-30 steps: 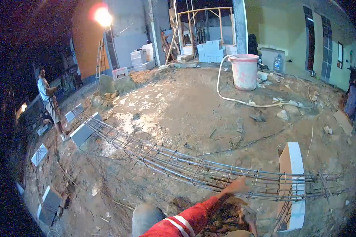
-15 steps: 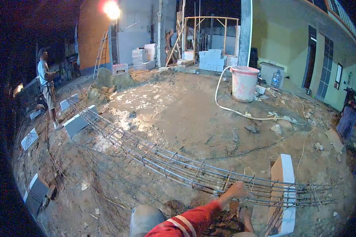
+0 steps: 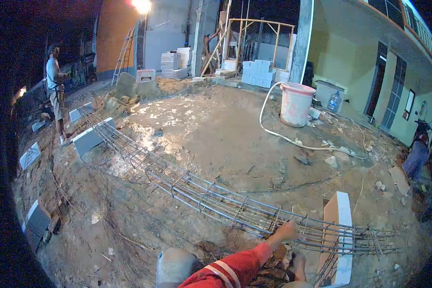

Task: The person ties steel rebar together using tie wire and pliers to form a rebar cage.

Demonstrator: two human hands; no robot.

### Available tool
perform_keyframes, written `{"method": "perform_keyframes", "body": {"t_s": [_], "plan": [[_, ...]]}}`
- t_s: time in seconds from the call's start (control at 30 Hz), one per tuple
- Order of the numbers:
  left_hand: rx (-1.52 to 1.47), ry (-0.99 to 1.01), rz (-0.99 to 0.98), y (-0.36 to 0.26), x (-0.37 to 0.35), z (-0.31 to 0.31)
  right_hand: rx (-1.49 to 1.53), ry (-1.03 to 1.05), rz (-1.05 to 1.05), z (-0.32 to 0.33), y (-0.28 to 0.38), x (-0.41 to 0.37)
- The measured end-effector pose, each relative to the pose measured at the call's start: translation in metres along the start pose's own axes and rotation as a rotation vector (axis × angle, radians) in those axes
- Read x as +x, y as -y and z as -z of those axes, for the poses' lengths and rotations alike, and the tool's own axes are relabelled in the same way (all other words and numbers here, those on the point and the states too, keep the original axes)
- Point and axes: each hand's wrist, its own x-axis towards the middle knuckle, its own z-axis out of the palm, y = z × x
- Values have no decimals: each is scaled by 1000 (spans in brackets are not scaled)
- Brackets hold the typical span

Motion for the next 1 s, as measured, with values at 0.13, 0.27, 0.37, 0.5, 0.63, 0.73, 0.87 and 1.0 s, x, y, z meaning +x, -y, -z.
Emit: {"method": "perform_keyframes", "body": {"t_s": [0.13, 0.27, 0.37, 0.5, 0.63, 0.73, 0.87, 1.0], "plan": [[67, 60, 28, -13, -9, 13, -11, -34, -7, 3, -5, -3], [20, 56, 100, -8, -5, 4, -17, -68, -2, 5, -5, -4], [-1, 15, 111, -8, -6, 3, -29, -86, 0, 7, -8, -6], [19, 120, 55, -5, 4, 2, -65, -99, 0, 13, -17, -13], [-18, -12, 21, -12, -8, 4, -95, -105, 22, 15, -19, -13], [-12, -72, 75, -17, -14, 3, -111, -101, 39, 14, -20, -16], [-91, -180, 47, -13, -15, -7, -126, -99, 57, 11, -22, -19], [-49, -231, 67, -17, -15, -10, -133, -101, 61, 7, -25, -26]]}}
